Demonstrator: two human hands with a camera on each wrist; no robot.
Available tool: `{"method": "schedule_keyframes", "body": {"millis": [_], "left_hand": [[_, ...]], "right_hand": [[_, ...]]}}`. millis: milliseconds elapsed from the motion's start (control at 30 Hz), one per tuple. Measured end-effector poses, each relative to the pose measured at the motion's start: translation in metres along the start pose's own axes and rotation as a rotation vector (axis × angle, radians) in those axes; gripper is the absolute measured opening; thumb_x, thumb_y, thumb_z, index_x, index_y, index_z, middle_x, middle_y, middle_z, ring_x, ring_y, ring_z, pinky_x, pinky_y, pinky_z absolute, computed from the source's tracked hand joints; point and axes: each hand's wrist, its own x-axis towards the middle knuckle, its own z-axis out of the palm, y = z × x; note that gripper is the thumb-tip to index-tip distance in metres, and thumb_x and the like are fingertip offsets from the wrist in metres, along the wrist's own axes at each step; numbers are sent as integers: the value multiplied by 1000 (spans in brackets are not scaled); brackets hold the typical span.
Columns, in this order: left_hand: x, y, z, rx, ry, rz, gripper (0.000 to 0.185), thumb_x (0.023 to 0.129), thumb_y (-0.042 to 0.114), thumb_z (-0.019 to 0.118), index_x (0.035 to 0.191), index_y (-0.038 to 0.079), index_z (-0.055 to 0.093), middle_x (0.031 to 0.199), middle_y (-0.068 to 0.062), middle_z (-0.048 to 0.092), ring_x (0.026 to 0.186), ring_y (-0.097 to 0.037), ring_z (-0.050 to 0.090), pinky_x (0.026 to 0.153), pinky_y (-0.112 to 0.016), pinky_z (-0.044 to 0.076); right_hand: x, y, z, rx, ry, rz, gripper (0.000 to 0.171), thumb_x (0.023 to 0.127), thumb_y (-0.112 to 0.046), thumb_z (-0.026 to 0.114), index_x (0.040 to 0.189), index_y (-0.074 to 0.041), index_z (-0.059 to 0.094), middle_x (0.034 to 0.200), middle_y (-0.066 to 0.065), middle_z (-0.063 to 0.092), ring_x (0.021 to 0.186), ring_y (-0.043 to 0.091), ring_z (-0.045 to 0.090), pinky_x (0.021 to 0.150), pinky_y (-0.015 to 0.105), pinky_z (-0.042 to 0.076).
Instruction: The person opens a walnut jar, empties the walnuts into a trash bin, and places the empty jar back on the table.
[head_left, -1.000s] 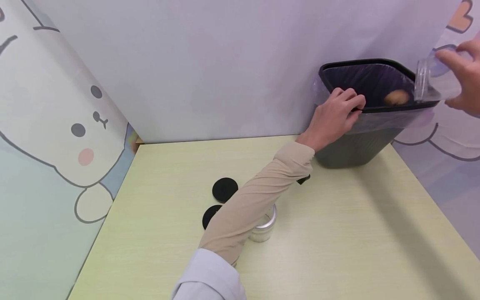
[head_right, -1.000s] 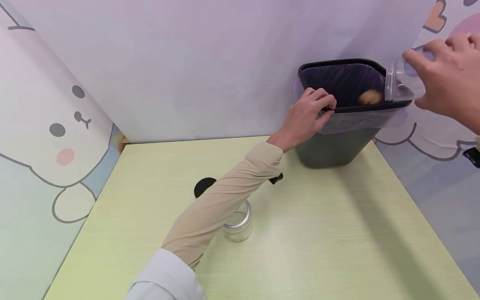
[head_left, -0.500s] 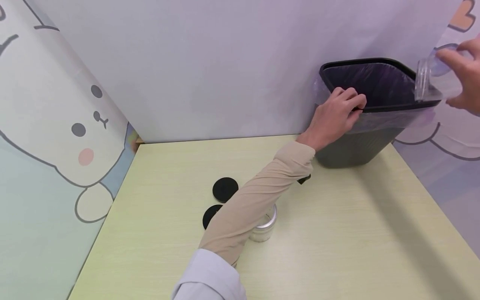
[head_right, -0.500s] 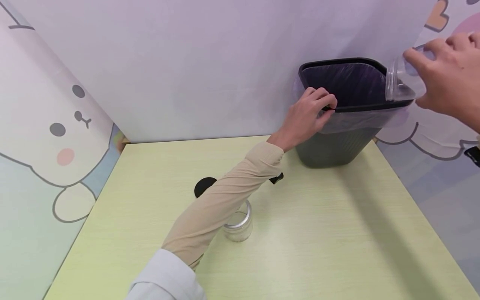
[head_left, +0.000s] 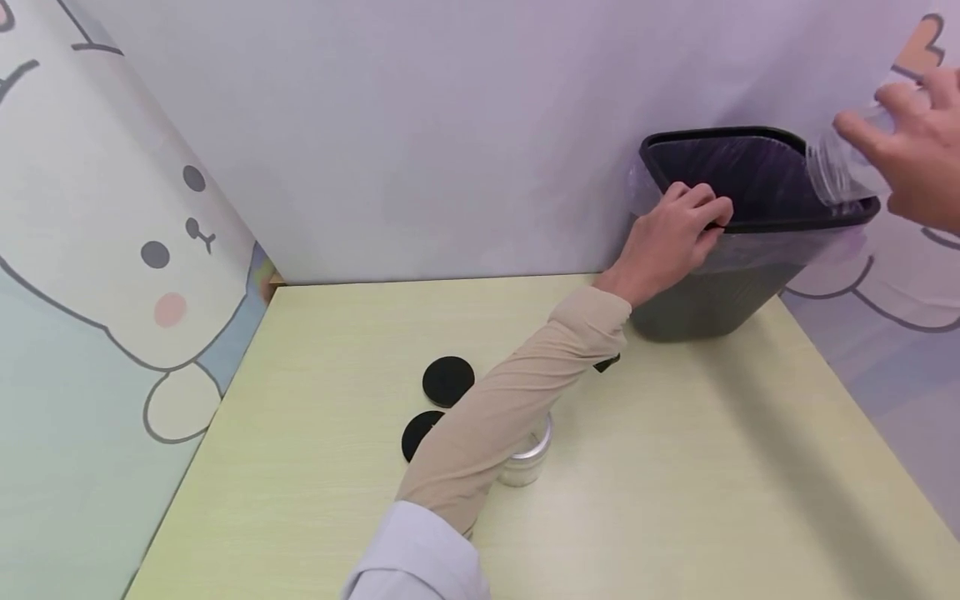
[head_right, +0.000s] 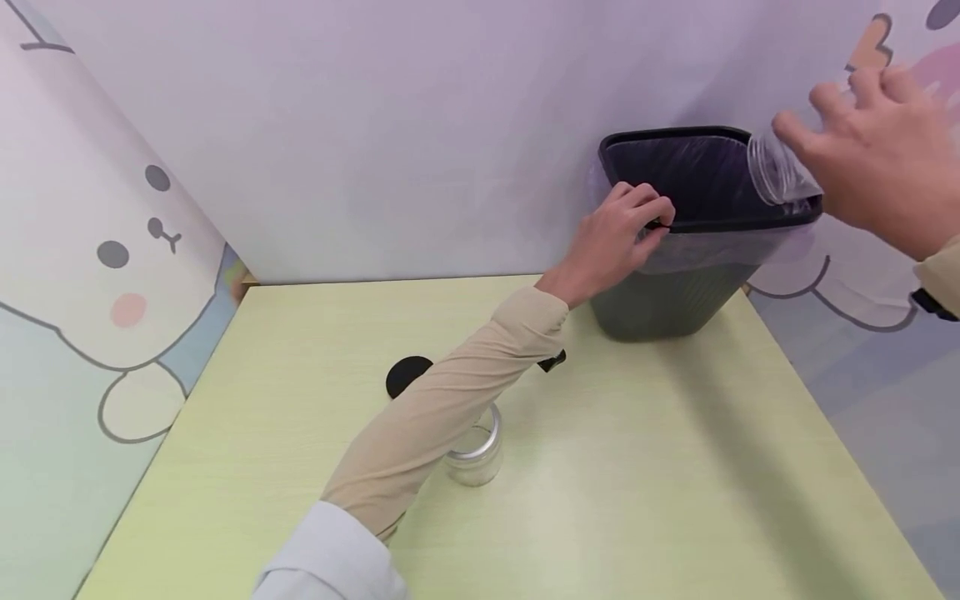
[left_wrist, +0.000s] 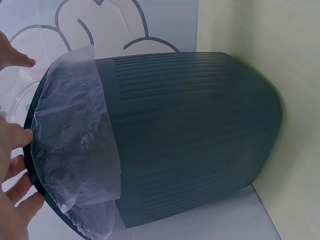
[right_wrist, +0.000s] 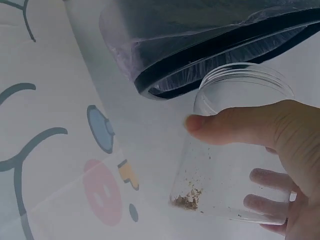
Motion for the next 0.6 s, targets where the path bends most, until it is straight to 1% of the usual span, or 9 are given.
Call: {"method": "schedule_keyframes", "body": {"millis": [67, 167, 200, 267, 300, 367, 433, 533, 600], "left_hand": [[0, 1, 1, 5, -2, 4, 16, 100, 23, 44, 103, 20, 60, 104, 9, 50, 108, -10, 44, 63, -17, 42], [2, 2, 2, 8, 0, 13, 16, 100, 24, 44, 104, 21, 60, 105, 9, 51, 108, -10, 44, 65, -16, 42], [2, 2, 2, 9, 2, 15, 16, 100, 24, 44, 104, 21, 60, 105, 9, 51, 108, -10, 44, 65, -16, 42], [3, 3, 3, 11, 3, 13, 16, 100, 23, 44, 104, 21, 60, 105, 9, 51, 109, -10, 44, 65, -16, 43], [3, 3, 4, 11, 4, 10, 16, 100, 23, 44, 104, 21, 60, 105, 9, 51, 109, -10, 44, 65, -16, 43], [4, 3, 4, 9, 5, 7, 17, 100, 23, 44, 104, 21, 60, 104, 9, 50, 109, -10, 44, 65, -16, 42], [4, 3, 5, 3, 8, 8, 17, 100, 22, 44, 103, 21, 60, 104, 9, 50, 109, -10, 44, 65, -16, 42], [5, 4, 5, -2, 16, 13, 17, 99, 22, 44, 103, 20, 60, 103, 8, 50, 108, -10, 44, 65, -16, 42], [6, 4, 5, 0, 20, 12, 17, 99, 22, 44, 102, 20, 60, 102, 9, 50, 109, -10, 44, 65, -17, 42]], "right_hand": [[0, -2, 1, -27, 10, -46, 102, 27, 22, 72, 121, 4, 36, 116, 40, 34, 106, 61, 32, 93, 64, 26], [0, -2, 1, -82, -6, -91, 88, 38, 20, 70, 119, 4, 38, 114, 38, 35, 103, 58, 34, 92, 62, 28], [0, -2, 2, -100, -3, -106, 84, 41, 20, 68, 118, 5, 39, 113, 37, 37, 101, 57, 36, 90, 61, 30], [0, -2, 2, -160, -27, -118, 77, 46, 18, 68, 117, 5, 41, 112, 37, 40, 99, 55, 38, 88, 59, 33], [0, -2, 3, -179, -38, -118, 75, 47, 17, 68, 116, 6, 42, 111, 36, 41, 98, 54, 38, 87, 59, 34], [0, -2, 3, -199, -62, -107, 80, 44, 15, 73, 116, 7, 41, 111, 37, 41, 98, 55, 38, 88, 59, 35], [-1, -1, 1, -183, -81, -84, 88, 38, 14, 78, 117, 6, 39, 110, 38, 39, 100, 56, 36, 91, 60, 32], [-2, 3, -1, -113, -67, -47, 101, 28, 16, 80, 118, 6, 36, 111, 39, 36, 103, 59, 34, 94, 63, 28], [-2, 7, -1, -79, -57, -24, 105, 25, 18, 78, 119, 6, 35, 111, 40, 34, 103, 61, 33, 92, 64, 27]]}}
